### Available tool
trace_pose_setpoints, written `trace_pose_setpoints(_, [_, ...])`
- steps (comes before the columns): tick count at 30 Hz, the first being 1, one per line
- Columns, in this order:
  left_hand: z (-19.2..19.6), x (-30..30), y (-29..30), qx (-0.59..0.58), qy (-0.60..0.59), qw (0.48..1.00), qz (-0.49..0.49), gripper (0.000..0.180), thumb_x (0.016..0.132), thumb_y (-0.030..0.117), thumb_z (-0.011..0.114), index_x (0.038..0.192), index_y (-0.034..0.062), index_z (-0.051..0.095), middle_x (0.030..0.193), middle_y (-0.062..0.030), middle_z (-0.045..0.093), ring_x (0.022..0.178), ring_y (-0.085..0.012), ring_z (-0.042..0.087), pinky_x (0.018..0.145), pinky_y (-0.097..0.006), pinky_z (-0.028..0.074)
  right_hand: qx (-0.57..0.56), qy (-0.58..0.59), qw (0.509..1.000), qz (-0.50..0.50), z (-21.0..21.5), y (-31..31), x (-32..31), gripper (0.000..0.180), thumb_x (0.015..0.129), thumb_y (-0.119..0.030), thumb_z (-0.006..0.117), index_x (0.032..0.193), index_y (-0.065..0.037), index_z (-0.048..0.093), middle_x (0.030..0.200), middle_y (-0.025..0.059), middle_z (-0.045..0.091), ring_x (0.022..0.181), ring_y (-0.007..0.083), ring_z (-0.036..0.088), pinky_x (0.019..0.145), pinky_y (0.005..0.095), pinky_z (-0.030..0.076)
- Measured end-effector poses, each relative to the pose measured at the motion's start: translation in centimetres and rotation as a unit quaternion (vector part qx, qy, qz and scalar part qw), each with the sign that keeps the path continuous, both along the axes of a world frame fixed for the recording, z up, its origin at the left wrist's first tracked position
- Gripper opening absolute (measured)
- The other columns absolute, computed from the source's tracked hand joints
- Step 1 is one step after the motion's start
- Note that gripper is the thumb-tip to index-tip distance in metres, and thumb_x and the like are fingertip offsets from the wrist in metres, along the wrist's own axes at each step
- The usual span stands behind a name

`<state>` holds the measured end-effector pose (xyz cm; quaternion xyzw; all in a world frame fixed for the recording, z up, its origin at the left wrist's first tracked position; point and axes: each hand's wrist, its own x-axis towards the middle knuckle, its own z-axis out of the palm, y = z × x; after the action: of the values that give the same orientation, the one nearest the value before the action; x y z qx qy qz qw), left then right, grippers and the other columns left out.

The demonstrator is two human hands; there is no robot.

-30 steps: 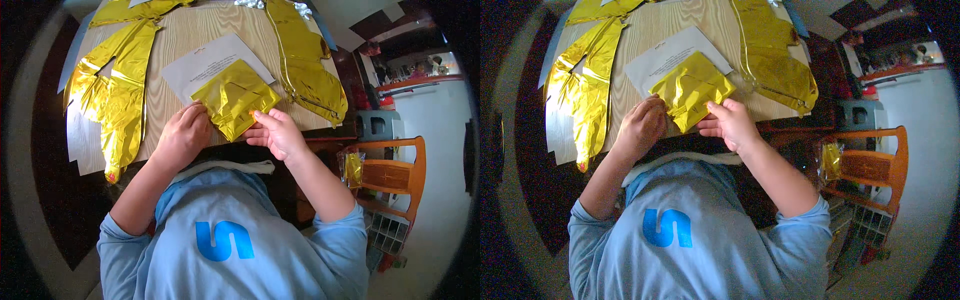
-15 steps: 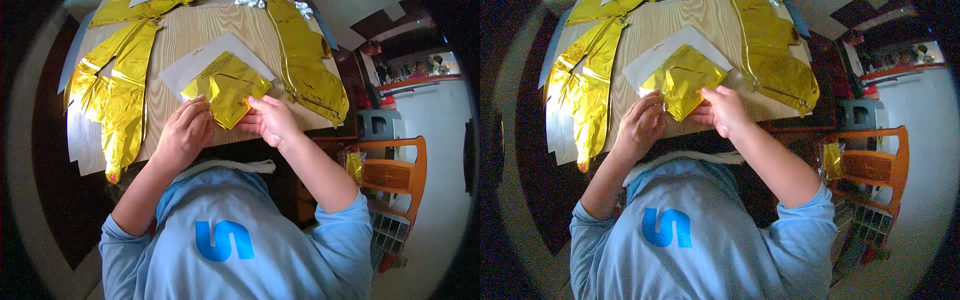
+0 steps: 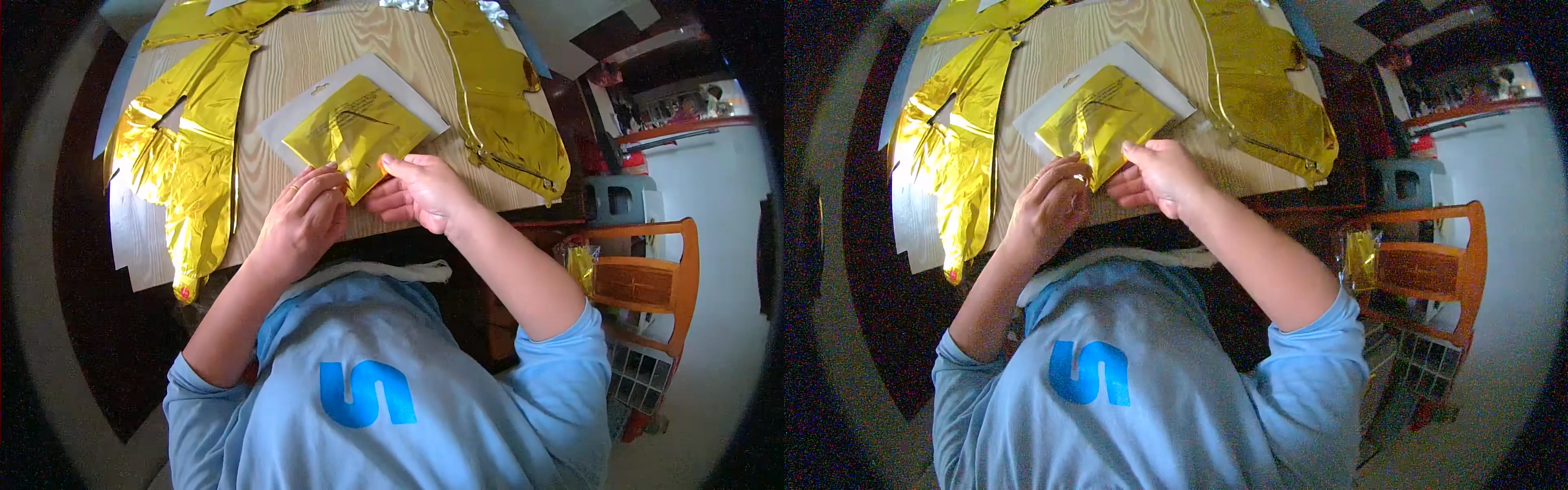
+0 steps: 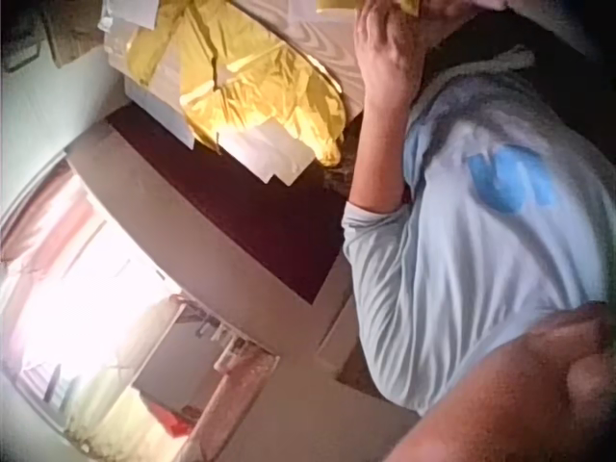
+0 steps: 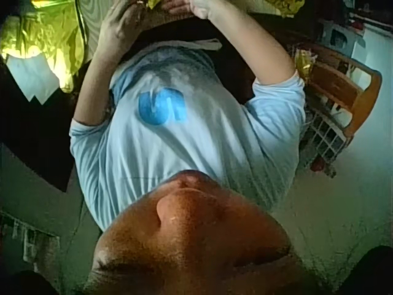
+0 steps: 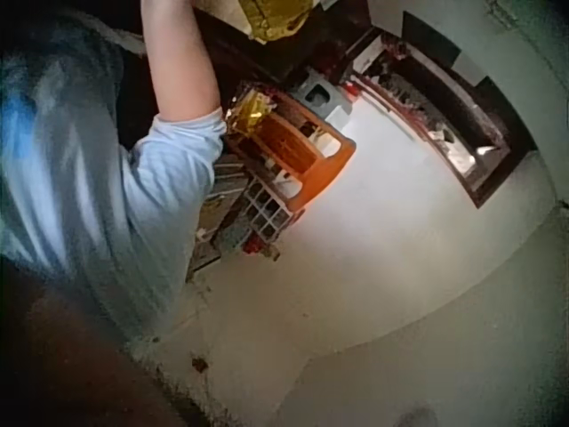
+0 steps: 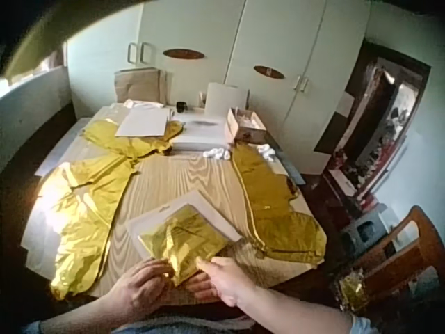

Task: Folding gold foil balloons and placing them into plastic packaging sleeves with paper inserts.

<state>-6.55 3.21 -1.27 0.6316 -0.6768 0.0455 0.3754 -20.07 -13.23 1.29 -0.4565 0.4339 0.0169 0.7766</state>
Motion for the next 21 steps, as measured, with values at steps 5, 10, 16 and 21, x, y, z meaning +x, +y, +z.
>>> trace_pose_setpoints(5, [-0.7, 0.4, 0.0, -0.005, -0.002, 1.000, -0.008, 0.022, 0.076, 0.003, 0.072, 0.096, 0.0008, 0.061, 0.111, -0.0135, 0.062, 0.112, -0.0325, 0.062, 0.100, -0.046, 0.049, -0.088, 0.114, 0.958, 0.250, 2.7, -2.5, -0.9, 0.040, 0.101, -0.038, 0.054, 0.092, 0.000, 0.060, 0.071, 0.0144, 0.067, 0.057, 0.0192, 0.067, 0.046, 0.0293, 0.050])
trace_pose_setpoints(10, [0.3, 0.6, 0.8, 0.031, -0.032, 0.999, 0.015, 0.033, 0.072, 0.023, 0.080, 0.091, 0.0047, 0.060, 0.116, -0.0124, 0.062, 0.120, -0.0334, 0.057, 0.107, -0.053, 0.040, -0.536, 0.091, 0.774, 0.325, 6.0, -5.0, -0.9, 0.028, 0.094, -0.030, 0.063, 0.095, -0.002, 0.065, 0.084, 0.0157, 0.072, 0.074, 0.0304, 0.070, 0.065, 0.0412, 0.055])
trace_pose_setpoints(16, [1.8, -1.6, -1.7, 0.093, -0.015, 0.981, 0.171, 0.071, 0.072, 0.029, 0.083, 0.131, 0.0063, 0.051, 0.147, -0.0193, 0.042, 0.139, -0.0420, 0.036, 0.113, -0.055, 0.033, -0.749, -0.112, 0.589, 0.281, 0.4, -8.0, 2.7, 0.051, 0.097, -0.033, 0.059, 0.141, -0.008, 0.051, 0.149, 0.0175, 0.045, 0.141, 0.0326, 0.038, 0.117, 0.0425, 0.029])
trace_pose_setpoints(21, [0.1, -0.3, -1.7, 0.113, 0.011, 0.984, 0.137, 0.079, 0.076, 0.027, 0.080, 0.142, 0.0054, 0.041, 0.151, -0.0231, 0.036, 0.140, -0.0463, 0.032, 0.115, -0.054, 0.031, -0.735, -0.062, 0.616, 0.275, -3.2, -8.9, 3.7, 0.060, 0.101, -0.045, 0.047, 0.147, -0.007, 0.042, 0.154, 0.0175, 0.037, 0.145, 0.0335, 0.031, 0.120, 0.0435, 0.022])
